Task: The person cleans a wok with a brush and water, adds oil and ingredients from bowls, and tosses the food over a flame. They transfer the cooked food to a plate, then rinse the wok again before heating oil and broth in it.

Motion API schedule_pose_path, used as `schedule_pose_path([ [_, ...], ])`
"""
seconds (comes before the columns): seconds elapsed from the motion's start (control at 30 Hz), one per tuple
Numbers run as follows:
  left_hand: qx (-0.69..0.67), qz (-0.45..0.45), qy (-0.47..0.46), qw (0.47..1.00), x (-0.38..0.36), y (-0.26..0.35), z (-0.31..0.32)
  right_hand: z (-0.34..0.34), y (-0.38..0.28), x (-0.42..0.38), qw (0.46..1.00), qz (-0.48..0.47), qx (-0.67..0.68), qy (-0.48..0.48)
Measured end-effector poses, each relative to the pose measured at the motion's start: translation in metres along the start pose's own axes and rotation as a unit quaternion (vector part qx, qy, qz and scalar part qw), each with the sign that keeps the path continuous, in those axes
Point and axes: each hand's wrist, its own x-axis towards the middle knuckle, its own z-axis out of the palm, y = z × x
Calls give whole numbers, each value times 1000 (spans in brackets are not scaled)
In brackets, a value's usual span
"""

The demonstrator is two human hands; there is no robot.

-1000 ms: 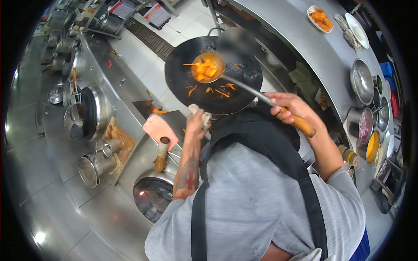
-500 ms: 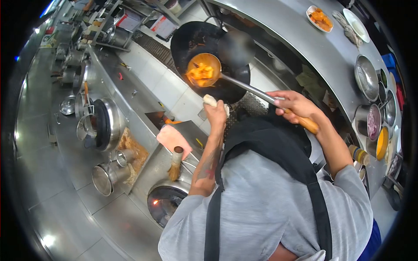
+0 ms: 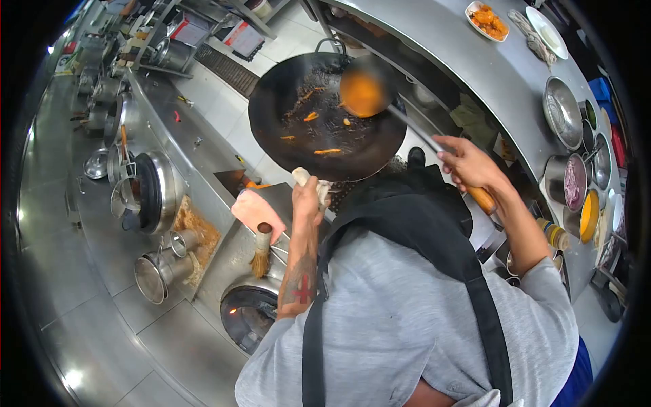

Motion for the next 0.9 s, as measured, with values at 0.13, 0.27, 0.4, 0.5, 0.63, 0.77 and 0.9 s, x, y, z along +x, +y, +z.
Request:
schedule_pose_path([
  [0.13,90,144,-6,985,16,-27,11,7,-8,9,988,-16,-146,40],
  [0.27,69,184,22,980,43,-38,33,24,6,14,975,12,180,-130],
  [0.4,57,149,33,987,69,-53,22,8,73,12,769,30,533,-352],
  [0.5,9,32,11,999,57,-32,13,27,67,8,755,79,563,-328],
  [0.63,-16,-27,-11,999,45,-8,-13,30,42,2,868,65,444,-214],
  [0.77,17,58,-27,998,31,-6,-7,23,8,-12,1000,23,-12,-16],
  [0.9,173,314,110,927,88,-40,9,27,3,6,987,9,101,-121],
])
